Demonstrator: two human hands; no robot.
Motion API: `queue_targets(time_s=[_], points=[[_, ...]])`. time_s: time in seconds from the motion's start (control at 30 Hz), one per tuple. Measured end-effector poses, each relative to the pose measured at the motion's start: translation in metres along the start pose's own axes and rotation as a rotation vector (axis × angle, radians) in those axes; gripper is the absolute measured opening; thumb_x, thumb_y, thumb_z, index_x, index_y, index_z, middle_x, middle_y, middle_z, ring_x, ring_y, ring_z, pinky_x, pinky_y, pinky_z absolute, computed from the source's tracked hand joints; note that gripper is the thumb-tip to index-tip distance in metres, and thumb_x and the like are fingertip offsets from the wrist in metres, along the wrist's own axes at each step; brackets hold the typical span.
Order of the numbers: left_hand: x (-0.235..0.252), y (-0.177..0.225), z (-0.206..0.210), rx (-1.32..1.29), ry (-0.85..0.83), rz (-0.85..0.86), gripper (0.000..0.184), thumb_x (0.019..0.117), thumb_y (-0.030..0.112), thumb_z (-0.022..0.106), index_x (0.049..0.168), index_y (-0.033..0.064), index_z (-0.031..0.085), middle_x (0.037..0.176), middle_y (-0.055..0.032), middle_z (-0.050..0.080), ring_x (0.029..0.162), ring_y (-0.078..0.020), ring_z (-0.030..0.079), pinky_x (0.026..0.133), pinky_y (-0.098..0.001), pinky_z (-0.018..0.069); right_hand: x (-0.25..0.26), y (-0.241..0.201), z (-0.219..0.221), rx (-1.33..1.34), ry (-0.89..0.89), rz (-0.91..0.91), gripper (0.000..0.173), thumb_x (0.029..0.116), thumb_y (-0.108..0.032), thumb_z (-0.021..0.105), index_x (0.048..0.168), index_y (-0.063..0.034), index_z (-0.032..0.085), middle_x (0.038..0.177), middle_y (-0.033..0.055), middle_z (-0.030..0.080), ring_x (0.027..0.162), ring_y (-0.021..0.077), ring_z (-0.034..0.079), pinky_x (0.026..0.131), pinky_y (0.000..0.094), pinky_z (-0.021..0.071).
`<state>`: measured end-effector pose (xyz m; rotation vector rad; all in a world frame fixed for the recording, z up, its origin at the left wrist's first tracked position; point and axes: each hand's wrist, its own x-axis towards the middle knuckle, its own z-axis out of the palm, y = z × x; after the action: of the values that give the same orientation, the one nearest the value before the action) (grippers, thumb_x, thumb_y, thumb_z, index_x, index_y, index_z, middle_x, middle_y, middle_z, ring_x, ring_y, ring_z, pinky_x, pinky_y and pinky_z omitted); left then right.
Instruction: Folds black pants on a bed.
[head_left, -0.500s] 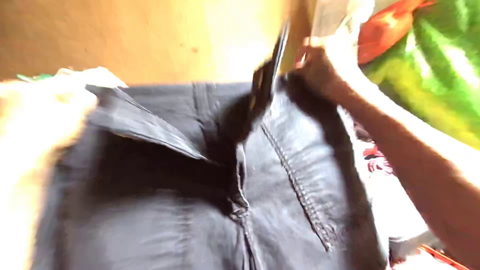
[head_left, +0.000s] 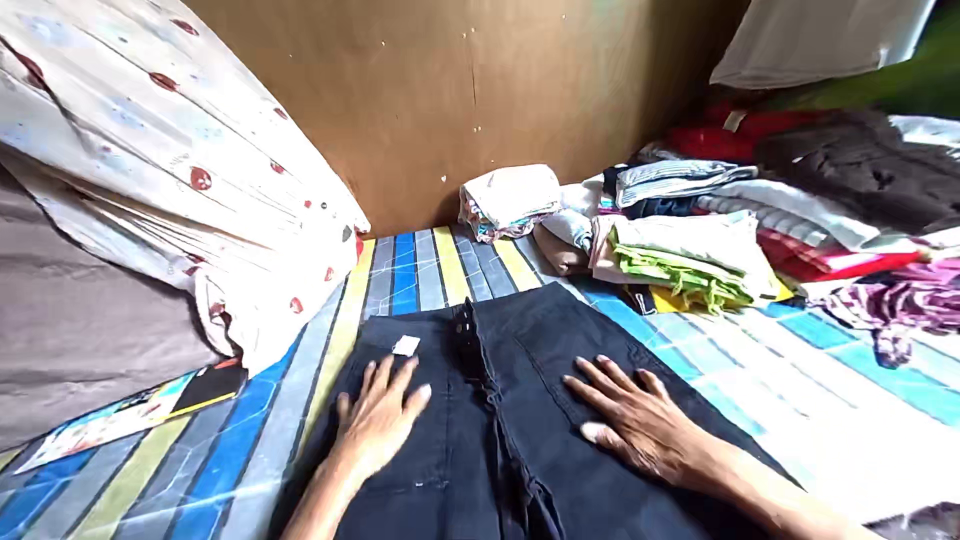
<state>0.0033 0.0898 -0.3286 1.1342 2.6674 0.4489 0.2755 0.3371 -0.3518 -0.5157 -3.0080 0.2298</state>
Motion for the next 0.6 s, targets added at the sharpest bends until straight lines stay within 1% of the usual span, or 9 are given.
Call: queue_targets(time_s=[0.03,0.1,0.17,0.27,0.33,0.43,0.5,0.57,0.6], points=[[-0.011,-0.009,0.007,0.059,-0.033,-0.036,0.064,0.1053,0.057,0.038,0.161,0.0241,0.036,0.170,-0.0148,0.020,0.157,-0.0423,0.010,0.116,-0.0772,0.0040,-0.017,0.012,0.005,-0.035,0.034,0.027,0.080,0.0991,-0.071,0.023,0.156,-0.0209,0.046,0.164,0.0148,0.037,0.152,0.0442,0.030,0.111,0.0770,0.0239],[-0.023,-0.028,0.012,0.113,0.032,-0.126,0.065,0.1048,0.059,0.036,0.160,0.0256,0.037,0.170,-0.0145,0.020,0.156,-0.0453,0.008,0.113,-0.0802,0.0034,-0.037,0.039,0.006,-0.086,0.085,0.105,0.077,0.1006,-0.068,0.022,0.155,-0.0194,0.047,0.163,0.0135,0.040,0.151,0.0426,0.033,0.108,0.0754,0.0282],[-0.028,-0.036,0.007,0.111,0.052,-0.245,0.061,0.1078,0.053,0.033,0.162,0.0255,0.032,0.170,-0.0149,0.018,0.156,-0.0471,0.007,0.112,-0.0810,0.0036,-0.046,0.050,0.003,-0.076,0.057,0.187,0.075,0.1020,-0.066,0.023,0.158,-0.0190,0.043,0.166,0.0120,0.035,0.154,0.0415,0.028,0.110,0.0749,0.0241],[-0.030,-0.032,0.004,0.109,0.021,-0.348,0.059,0.1100,0.049,0.029,0.164,0.0268,0.024,0.172,-0.0139,0.013,0.157,-0.0445,0.003,0.113,-0.0794,0.0020,-0.044,0.046,0.000,-0.041,0.003,0.260,0.072,0.1035,-0.064,0.027,0.160,-0.0214,0.039,0.169,0.0102,0.029,0.157,0.0382,0.021,0.114,0.0735,0.0178],[-0.034,-0.031,0.005,0.100,0.018,-0.344,0.060,0.1103,0.048,0.029,0.165,0.0240,0.022,0.172,-0.0148,0.012,0.157,-0.0444,0.002,0.114,-0.0785,0.0016,-0.047,0.041,-0.005,-0.022,-0.056,0.302,0.069,0.1054,-0.062,0.029,0.162,-0.0223,0.035,0.170,0.0105,0.024,0.158,0.0374,0.018,0.116,0.0713,0.0167],[-0.045,-0.042,0.008,0.068,0.055,-0.317,0.065,0.1090,0.051,0.032,0.164,0.0184,0.025,0.171,-0.0155,0.014,0.157,-0.0448,0.005,0.115,-0.0780,0.0016,-0.060,0.030,-0.028,0.020,-0.237,0.413,0.067,0.1078,-0.058,0.030,0.166,-0.0248,0.021,0.173,0.0073,0.012,0.159,0.0363,0.008,0.116,0.0707,0.0143],[-0.051,-0.042,0.010,0.076,0.073,-0.357,0.067,0.1085,0.053,0.032,0.164,0.0155,0.025,0.171,-0.0159,0.014,0.156,-0.0463,0.005,0.113,-0.0799,0.0025,-0.070,0.028,-0.036,0.048,-0.273,0.492,0.066,0.1081,-0.058,0.029,0.166,-0.0288,0.018,0.174,0.0065,0.011,0.159,0.0370,0.005,0.117,0.0718,0.0118],[-0.052,-0.023,0.002,0.158,0.039,-0.421,0.067,0.1090,0.051,0.035,0.162,0.0102,0.030,0.170,-0.0215,0.013,0.154,-0.0523,0.004,0.109,-0.0834,0.0035,-0.074,0.028,-0.034,0.069,-0.250,0.540,0.064,0.1082,-0.058,0.028,0.166,-0.0313,0.018,0.174,0.0074,0.011,0.159,0.0379,0.005,0.117,0.0738,0.0090],[-0.053,-0.006,-0.004,0.205,0.028,-0.404,0.063,0.1086,0.045,0.041,0.159,0.0070,0.037,0.169,-0.0250,0.014,0.153,-0.0549,0.004,0.108,-0.0846,0.0027,-0.074,0.026,-0.032,0.073,-0.245,0.550,0.063,0.1085,-0.057,0.027,0.166,-0.0311,0.018,0.174,0.0076,0.011,0.159,0.0382,0.004,0.116,0.0749,0.0083]])
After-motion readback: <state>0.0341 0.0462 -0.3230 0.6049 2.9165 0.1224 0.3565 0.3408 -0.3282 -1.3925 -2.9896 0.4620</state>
